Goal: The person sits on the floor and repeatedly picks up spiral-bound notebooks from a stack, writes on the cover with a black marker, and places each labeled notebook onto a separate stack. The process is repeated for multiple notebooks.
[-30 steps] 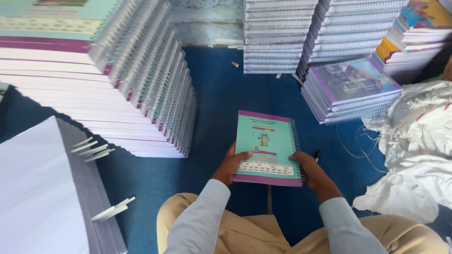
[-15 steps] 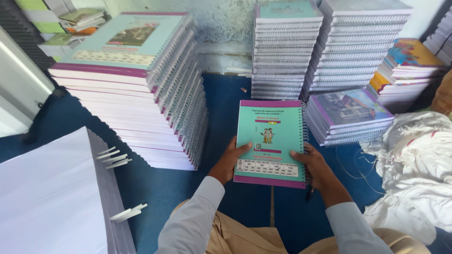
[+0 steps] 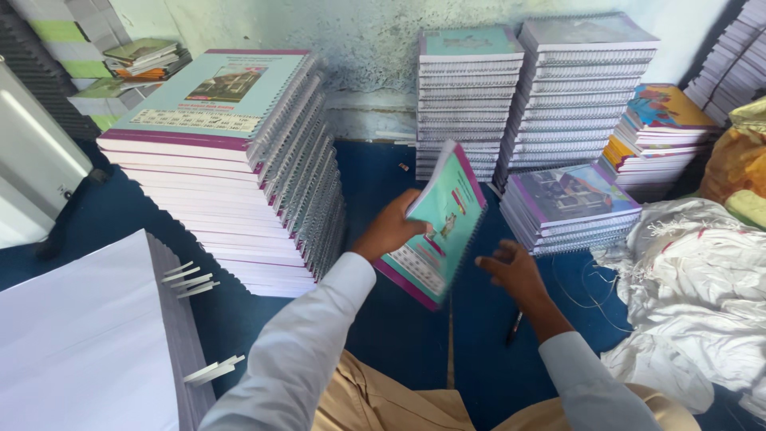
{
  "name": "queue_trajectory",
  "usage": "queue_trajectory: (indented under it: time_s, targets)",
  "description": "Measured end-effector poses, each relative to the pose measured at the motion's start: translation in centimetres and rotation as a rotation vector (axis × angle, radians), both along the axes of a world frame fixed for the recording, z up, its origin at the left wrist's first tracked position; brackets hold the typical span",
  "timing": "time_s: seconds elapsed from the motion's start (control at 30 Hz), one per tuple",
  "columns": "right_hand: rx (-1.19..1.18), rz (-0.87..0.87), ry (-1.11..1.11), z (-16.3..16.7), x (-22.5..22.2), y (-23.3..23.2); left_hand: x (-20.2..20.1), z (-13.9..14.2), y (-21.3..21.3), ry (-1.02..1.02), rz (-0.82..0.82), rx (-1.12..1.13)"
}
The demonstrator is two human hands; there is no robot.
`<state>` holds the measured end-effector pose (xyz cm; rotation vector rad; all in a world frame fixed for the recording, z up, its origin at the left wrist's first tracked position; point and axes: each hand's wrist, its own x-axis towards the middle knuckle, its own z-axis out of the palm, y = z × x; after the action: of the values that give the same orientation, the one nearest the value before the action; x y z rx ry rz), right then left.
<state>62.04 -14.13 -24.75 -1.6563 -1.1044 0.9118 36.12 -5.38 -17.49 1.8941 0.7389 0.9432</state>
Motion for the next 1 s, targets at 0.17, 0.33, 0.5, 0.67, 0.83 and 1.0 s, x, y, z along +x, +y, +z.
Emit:
queue_trajectory:
  time_s: [0.17, 0.33, 0.5, 0.67, 0.83, 1.0]
  targets:
    - [0.449, -0.012, -0.456, 4.8, -0.6, -0.1, 0.3, 4.5, -0.5, 0.478, 0.122, 0.172]
    - [0.877, 0.126, -0.998, 10.2, -2.3, 0.3, 0.4, 7.7, -1.8, 0.635, 0.032, 0.298]
    - [0.296, 0.446, -1.26, 14.0, -3.4, 1.3, 1.9, 9.1, -2.3, 0.748, -0.074, 0.509]
    - [0.062, 0.541, -0.984, 14.7, -3.4, 0.1, 2.1, 8.8, -1.6, 0.896, -0.101, 0.612]
    - [0.141, 0.556, -0.943, 14.1, -4.2, -0.7, 2.3, 8.6, 0.0, 0.94, -0.113, 0.738]
    - [0.197, 0.505, -0.851, 13.9, -5.0, -1.4, 1.2, 9.4, 0.7, 1.02, -0.007, 0.744]
